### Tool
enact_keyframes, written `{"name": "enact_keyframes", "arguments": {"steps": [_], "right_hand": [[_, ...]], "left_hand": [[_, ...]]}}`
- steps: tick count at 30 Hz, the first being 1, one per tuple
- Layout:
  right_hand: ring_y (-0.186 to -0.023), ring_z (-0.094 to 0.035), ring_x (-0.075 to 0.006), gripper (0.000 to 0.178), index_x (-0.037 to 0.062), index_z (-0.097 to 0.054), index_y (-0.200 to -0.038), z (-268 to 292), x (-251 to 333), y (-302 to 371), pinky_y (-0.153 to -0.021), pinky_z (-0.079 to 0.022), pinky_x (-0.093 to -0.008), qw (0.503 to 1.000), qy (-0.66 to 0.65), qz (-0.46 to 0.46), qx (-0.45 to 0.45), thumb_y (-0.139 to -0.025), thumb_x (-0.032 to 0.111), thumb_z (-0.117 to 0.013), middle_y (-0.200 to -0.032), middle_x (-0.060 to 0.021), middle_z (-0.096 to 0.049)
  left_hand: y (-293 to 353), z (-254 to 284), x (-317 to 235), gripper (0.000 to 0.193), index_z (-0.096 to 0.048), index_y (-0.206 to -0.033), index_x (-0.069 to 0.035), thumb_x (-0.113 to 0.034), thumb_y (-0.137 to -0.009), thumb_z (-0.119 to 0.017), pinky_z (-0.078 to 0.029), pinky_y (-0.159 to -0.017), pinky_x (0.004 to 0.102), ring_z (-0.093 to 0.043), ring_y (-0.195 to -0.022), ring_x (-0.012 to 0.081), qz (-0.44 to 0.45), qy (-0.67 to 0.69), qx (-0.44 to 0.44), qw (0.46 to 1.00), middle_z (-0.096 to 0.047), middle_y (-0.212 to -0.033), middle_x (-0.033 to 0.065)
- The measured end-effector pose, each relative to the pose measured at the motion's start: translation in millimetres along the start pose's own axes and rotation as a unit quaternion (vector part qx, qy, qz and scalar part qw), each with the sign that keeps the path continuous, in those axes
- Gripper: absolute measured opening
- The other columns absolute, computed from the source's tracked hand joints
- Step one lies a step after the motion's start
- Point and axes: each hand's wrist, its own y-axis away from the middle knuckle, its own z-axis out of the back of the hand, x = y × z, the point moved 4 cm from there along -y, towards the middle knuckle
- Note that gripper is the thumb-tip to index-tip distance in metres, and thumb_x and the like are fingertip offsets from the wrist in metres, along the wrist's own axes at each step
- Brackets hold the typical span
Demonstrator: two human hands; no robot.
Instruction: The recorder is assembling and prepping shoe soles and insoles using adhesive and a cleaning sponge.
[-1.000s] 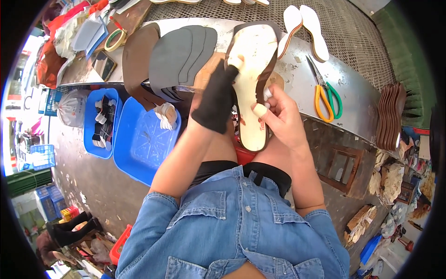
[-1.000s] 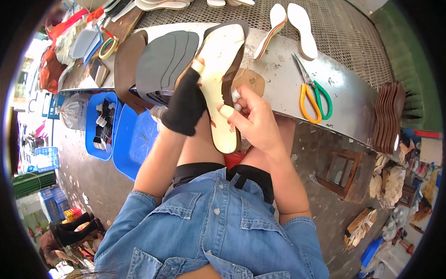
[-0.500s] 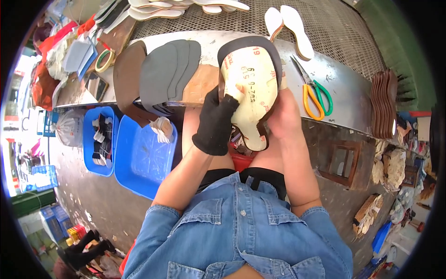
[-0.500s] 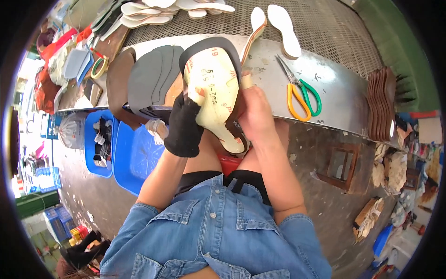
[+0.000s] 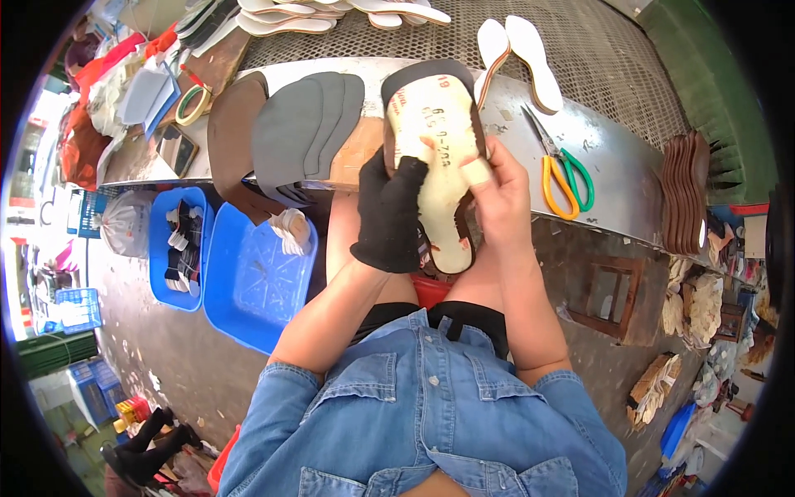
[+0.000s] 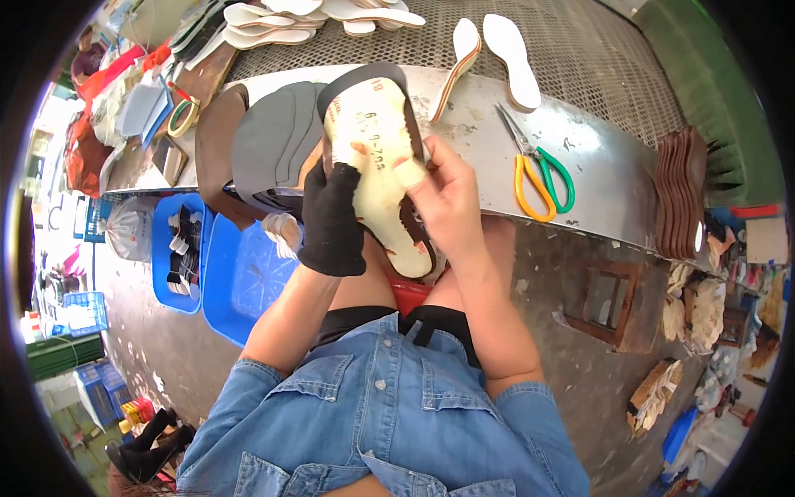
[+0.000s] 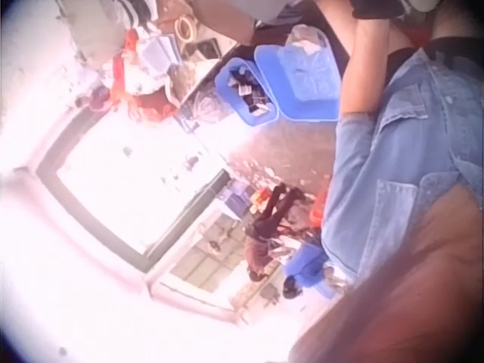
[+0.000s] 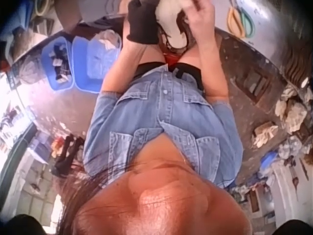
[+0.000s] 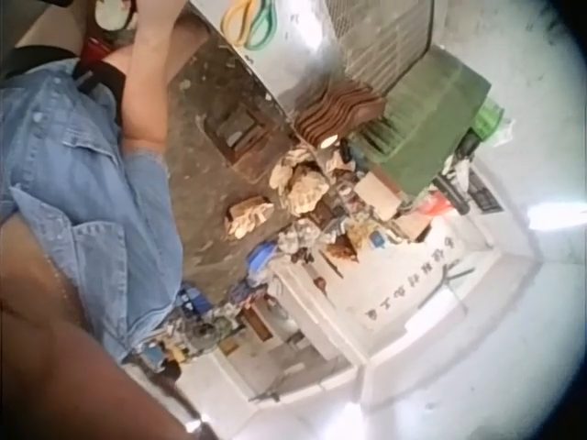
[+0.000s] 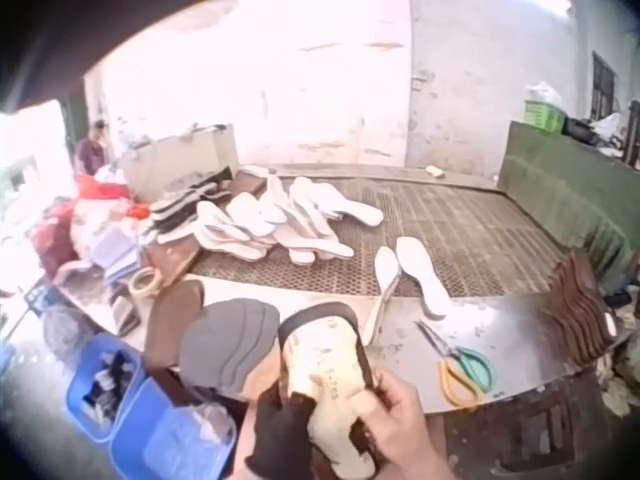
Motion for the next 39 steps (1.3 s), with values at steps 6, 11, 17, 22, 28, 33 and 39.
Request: {"name": "enact_keyframes", "arguments": {"steps": [6,11,17,22,28,33,39], "right_hand": [[-0.068,-0.051,-0.0047,0.02,-0.0013,-0.051,-0.093,-9,6,7,-0.059,-0.044,-0.0205,0.997,0.048,0.024,0.051,-0.085,0.014,-0.062,-0.078,-0.0006,-0.056],[-0.076,-0.058,-0.0084,0.03,-0.0036,-0.048,-0.104,17,-9,25,-0.064,-0.048,-0.0223,0.961,0.049,-0.154,0.222,-0.084,0.013,-0.062,-0.087,-0.0057,-0.059],[-0.071,-0.056,-0.0093,0.045,-0.0042,-0.044,-0.123,7,2,42,-0.063,-0.047,-0.0227,0.933,-0.045,-0.227,0.275,-0.085,0.015,-0.059,-0.091,-0.0068,-0.057],[-0.067,-0.049,-0.0065,0.039,-0.0006,-0.05,-0.12,10,15,42,-0.06,-0.042,-0.0217,0.941,0.158,-0.214,0.208,-0.084,0.011,-0.058,-0.08,-0.001,-0.056],[-0.066,-0.05,-0.0083,0.035,-0.0015,-0.052,-0.116,5,23,43,-0.06,-0.042,-0.0237,0.939,0.181,-0.231,0.181,-0.085,0.013,-0.057,-0.078,-0.0017,-0.055],[-0.068,-0.053,-0.0173,0.038,-0.0032,-0.053,-0.114,10,19,38,-0.063,-0.043,-0.0302,0.94,0.291,-0.146,0.101,-0.082,0.017,-0.059,-0.078,-0.0087,-0.057],[-0.074,-0.055,-0.027,0.044,-0.0025,-0.056,-0.114,10,17,41,-0.067,-0.043,-0.0336,0.895,0.431,-0.075,0.091,-0.077,0.021,-0.06,-0.08,-0.0154,-0.054]], "left_hand": [[-11,8,7,0.042,-0.052,-0.114,0.003,-0.03,-0.088,-0.056,-0.05,-0.072,0.0278,-0.062,-0.084,0.0161,0.031,0.072,0.006,0.997,-0.062,-0.1,0.0105],[-18,16,5,0.044,-0.05,-0.119,-0.003,-0.035,-0.089,-0.055,-0.051,-0.075,0.0284,-0.061,-0.089,0.0155,0.085,0.113,-0.014,0.99,-0.061,-0.104,0.0069],[-31,23,13,0.041,-0.05,-0.119,-0.007,-0.036,-0.091,-0.053,-0.05,-0.076,0.0296,-0.059,-0.089,0.0151,0.118,0.147,0.027,0.982,-0.06,-0.103,0.0046],[-41,22,15,0.046,-0.049,-0.112,-0.008,-0.044,-0.085,-0.059,-0.052,-0.069,0.0371,-0.058,-0.08,0.0217,0.112,0.008,0.039,0.993,-0.058,-0.102,0.0124],[-49,36,30,0.042,-0.044,-0.12,-0.012,-0.038,-0.089,-0.055,-0.053,-0.069,0.0383,-0.058,-0.082,0.0223,0.146,0.008,0.062,0.987,-0.056,-0.105,0.0122],[-11,17,31,0.084,-0.005,-0.144,-0.011,-0.011,-0.083,-0.064,-0.052,-0.076,0.0337,-0.057,-0.098,0.0206,-0.09,-0.25,0.056,0.962,-0.049,-0.118,0.013],[-26,19,21,0.073,-0.023,-0.139,-0.005,-0.006,-0.08,-0.065,-0.048,-0.07,0.0233,-0.055,-0.082,0.0097,-0.085,-0.226,0.052,0.969,-0.053,-0.109,0.0064]]}}
